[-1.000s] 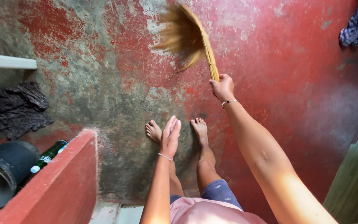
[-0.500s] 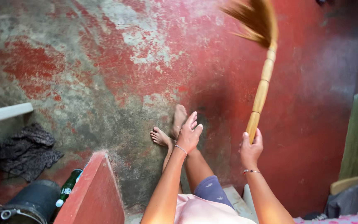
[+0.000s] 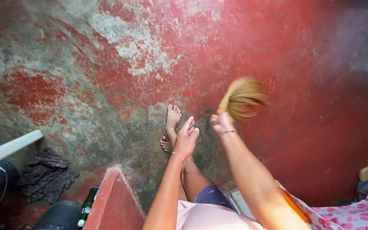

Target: The person sweeps a red concrete floor using a short hand broom, moving debris towards an open doorway.

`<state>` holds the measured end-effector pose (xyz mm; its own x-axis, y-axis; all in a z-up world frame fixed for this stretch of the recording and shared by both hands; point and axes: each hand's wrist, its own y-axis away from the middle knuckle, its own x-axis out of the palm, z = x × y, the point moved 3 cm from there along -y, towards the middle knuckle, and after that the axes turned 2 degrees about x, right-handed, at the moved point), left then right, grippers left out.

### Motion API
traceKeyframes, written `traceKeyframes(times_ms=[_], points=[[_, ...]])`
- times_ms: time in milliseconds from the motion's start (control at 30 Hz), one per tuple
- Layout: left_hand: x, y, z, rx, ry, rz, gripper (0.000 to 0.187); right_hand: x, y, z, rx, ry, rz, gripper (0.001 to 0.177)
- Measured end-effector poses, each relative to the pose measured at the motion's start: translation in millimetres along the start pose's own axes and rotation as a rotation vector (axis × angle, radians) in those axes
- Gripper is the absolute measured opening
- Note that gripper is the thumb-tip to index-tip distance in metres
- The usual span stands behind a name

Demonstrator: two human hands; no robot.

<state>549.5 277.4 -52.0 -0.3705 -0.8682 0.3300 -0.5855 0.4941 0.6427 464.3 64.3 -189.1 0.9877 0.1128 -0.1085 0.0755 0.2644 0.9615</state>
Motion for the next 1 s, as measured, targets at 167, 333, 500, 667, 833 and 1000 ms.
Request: traceKeyframes(times_ms=[167, 333, 500, 667, 833, 1000], points=[[-13, -5, -41, -0.179, -0.09, -0.06, 0.067, 133, 36, -57, 0.055, 0.082, 0.178, 0.013], [-27, -23, -68, -0.025, 0.05, -0.063, 0.064, 226, 61, -23, 0.172, 0.004, 0.349, 0.02], [-37, -42, -80, -0.005, 0.026, -0.081, 0.062, 255, 68, 32, 0.257, -0.148, 0.573, 0.025], [-27, -61, -99, -0.001, 0.02, -0.04, 0.062, 206, 98, 89, 0.374, -0.299, 0.803, 0.031], [-13, -84, -113, -0.031, 0.01, 0.026, 0.062, 86, 171, 119, -0.022, -0.128, 0.606, 0.027], [-4, -101, -121, -0.038, -0.043, 0.087, 0.063, -50, 222, 135, -0.445, 0.115, 0.091, 0.034]])
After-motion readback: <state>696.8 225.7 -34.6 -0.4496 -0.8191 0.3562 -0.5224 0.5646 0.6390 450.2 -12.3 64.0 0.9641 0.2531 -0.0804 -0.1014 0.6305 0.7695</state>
